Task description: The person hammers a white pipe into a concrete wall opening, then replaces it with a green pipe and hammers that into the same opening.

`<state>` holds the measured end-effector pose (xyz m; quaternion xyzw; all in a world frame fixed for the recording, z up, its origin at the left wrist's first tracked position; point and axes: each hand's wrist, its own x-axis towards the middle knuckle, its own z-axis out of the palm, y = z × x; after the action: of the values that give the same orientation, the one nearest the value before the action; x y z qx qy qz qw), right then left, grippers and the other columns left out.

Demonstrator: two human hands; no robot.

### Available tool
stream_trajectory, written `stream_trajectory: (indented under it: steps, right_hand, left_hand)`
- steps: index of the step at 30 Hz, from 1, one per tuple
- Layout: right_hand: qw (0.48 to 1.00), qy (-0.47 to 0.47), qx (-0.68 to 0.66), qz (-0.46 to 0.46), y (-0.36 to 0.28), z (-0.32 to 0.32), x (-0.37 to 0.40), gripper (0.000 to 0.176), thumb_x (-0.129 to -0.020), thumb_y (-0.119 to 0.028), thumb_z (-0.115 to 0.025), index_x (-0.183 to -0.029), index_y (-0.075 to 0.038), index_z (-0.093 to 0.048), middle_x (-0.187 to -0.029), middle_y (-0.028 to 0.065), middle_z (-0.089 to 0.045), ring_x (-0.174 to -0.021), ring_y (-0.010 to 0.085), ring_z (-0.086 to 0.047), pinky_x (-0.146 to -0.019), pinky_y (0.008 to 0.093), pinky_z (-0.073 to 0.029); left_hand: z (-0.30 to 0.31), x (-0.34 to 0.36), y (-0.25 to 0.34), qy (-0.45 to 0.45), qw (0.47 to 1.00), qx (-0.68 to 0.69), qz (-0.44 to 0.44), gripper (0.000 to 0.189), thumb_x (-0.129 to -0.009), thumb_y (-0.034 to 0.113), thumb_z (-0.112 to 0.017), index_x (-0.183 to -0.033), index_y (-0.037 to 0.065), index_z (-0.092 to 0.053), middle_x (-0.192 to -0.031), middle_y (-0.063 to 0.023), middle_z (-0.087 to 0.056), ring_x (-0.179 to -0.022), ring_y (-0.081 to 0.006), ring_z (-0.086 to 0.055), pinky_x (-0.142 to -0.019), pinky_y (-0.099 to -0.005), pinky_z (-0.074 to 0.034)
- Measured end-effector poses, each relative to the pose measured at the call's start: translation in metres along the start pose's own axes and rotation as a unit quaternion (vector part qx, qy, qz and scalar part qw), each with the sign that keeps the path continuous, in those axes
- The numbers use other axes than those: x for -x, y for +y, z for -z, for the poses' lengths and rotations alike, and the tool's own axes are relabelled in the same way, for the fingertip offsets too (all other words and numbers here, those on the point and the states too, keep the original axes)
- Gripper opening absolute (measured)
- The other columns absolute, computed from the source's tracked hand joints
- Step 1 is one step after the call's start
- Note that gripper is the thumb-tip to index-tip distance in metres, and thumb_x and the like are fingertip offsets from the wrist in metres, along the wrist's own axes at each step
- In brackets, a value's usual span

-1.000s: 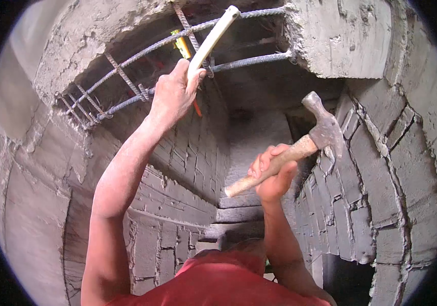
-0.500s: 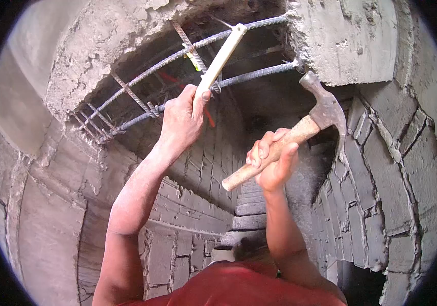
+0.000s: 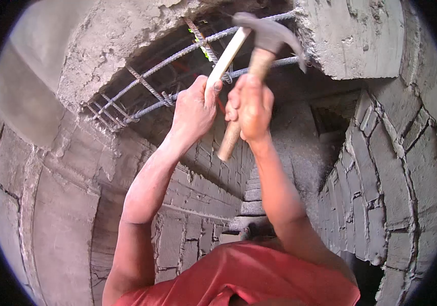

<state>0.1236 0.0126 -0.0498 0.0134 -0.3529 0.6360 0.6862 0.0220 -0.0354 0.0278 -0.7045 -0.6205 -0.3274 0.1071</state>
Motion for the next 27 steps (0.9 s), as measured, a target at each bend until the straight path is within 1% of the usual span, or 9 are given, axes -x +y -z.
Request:
stream_trajectory:
  steps: [4, 6, 8, 10, 11, 14, 19, 22, 27]
  right_hand:
    - [0.993, -0.037, -0.091, 0.066, 0.018, -0.008, 0.025, 0.043, -0.099, -0.051, -0.052, -0.093, -0.009, -0.048, -0.065, 0.0006, -0.045, -0.048, 0.0099, -0.045, -0.046, 0.0274, -0.043]
    - [0.975, 0.017, -0.152, 0.164, 0.021, -0.01, 0.038, 0.049, -0.096, -0.06, -0.051, -0.097, -0.012, -0.045, -0.066, 0.0007, -0.045, -0.048, 0.0119, -0.045, -0.047, 0.0293, -0.044]
    - [0.959, 0.053, -0.181, 0.213, 0.015, -0.008, 0.037, 0.054, -0.092, -0.067, -0.049, -0.096, -0.015, -0.041, -0.066, 0.0013, -0.044, -0.047, 0.0139, -0.045, -0.047, 0.032, -0.045]
    - [0.963, 0.043, -0.232, 0.132, 0.021, -0.005, 0.021, 0.047, -0.098, -0.06, -0.045, -0.093, -0.013, -0.043, -0.064, 0.0015, -0.044, -0.045, 0.0139, -0.045, -0.046, 0.0314, -0.045]
    - [0.994, 0.034, -0.021, 0.1, 0.014, -0.003, 0.012, 0.042, -0.103, -0.05, -0.04, -0.089, -0.011, -0.045, -0.061, 0.002, -0.044, -0.045, 0.0137, -0.044, -0.045, 0.0308, -0.044]
    - [0.993, 0.024, -0.1, 0.056, 0.002, 0.0, 0.016, 0.04, -0.104, -0.047, -0.039, -0.09, -0.01, -0.046, -0.061, 0.0031, -0.044, -0.044, 0.0135, -0.043, -0.044, 0.031, -0.043]
    - [0.94, 0.1, -0.171, 0.278, -0.004, -0.014, 0.031, 0.043, -0.1, -0.054, -0.045, -0.09, -0.012, -0.045, -0.061, 0.001, -0.042, -0.041, 0.0135, -0.042, -0.041, 0.0304, -0.042]
    - [0.988, 0.061, 0.026, 0.14, 0.012, -0.011, 0.007, 0.043, -0.102, -0.047, -0.046, -0.08, -0.01, -0.046, -0.059, 0.0017, -0.046, -0.042, 0.0125, -0.045, -0.04, 0.0287, -0.041]
    - [0.976, 0.026, -0.014, 0.216, -0.038, -0.013, 0.015, 0.047, -0.102, -0.053, -0.043, -0.087, -0.008, -0.048, -0.063, 0.0022, -0.046, -0.044, 0.0135, -0.046, -0.042, 0.0297, -0.044]
  left_hand:
    - [0.007, -0.004, -0.007, 0.003, 1.0, 0.024, -0.011, 0.034, -0.103, 0.03, -0.05, -0.087, 0.001, -0.056, -0.063, -0.0203, -0.059, -0.063, -0.0385, -0.065, -0.054, -0.0455, -0.047]
    - [0.009, -0.004, -0.012, -0.008, 0.999, 0.033, 0.006, 0.043, -0.105, 0.039, -0.047, -0.086, 0.001, -0.054, -0.06, -0.0143, -0.046, -0.055, -0.0227, -0.043, -0.054, -0.0398, -0.041]
    - [0.01, -0.004, -0.015, -0.003, 1.0, 0.025, 0.004, 0.041, -0.104, 0.038, -0.048, -0.087, 0.001, -0.055, -0.06, -0.0163, -0.047, -0.054, -0.0265, -0.045, -0.054, -0.0409, -0.041]
    - [0.01, -0.005, -0.017, -0.002, 1.0, 0.008, -0.017, 0.04, -0.104, 0.036, -0.048, -0.088, 0.001, -0.056, -0.061, -0.0188, -0.048, -0.053, -0.031, -0.047, -0.054, -0.0424, -0.041]
    - [0.012, -0.005, -0.013, -0.02, 1.0, 0.019, 0.006, 0.039, -0.104, 0.036, -0.048, -0.088, 0.001, -0.056, -0.062, -0.0211, -0.05, -0.055, -0.0357, -0.049, -0.055, -0.0434, -0.042]
    - [0.008, -0.007, -0.02, 0.001, 0.999, 0.018, -0.028, 0.041, -0.104, 0.038, -0.047, -0.089, 0.0, -0.055, -0.064, -0.0218, -0.051, -0.057, -0.039, -0.051, -0.055, -0.0447, -0.043]
    - [0.016, -0.008, -0.016, -0.006, 0.999, 0.001, -0.033, 0.035, -0.103, 0.033, -0.049, -0.089, 0.002, -0.057, -0.069, -0.0229, -0.061, -0.068, -0.0436, -0.064, -0.058, -0.0514, -0.047]
    - [0.012, -0.01, -0.017, 0.0, 0.999, 0.01, -0.05, 0.034, -0.103, 0.033, -0.049, -0.092, 0.002, -0.058, -0.073, -0.024, -0.061, -0.071, -0.0446, -0.064, -0.06, -0.0519, -0.047]
    - [0.011, -0.008, -0.018, 0.001, 0.998, 0.037, -0.042, 0.035, -0.103, 0.033, -0.048, -0.092, 0.002, -0.059, -0.075, -0.0236, -0.062, -0.074, -0.0448, -0.064, -0.062, -0.0515, -0.048]
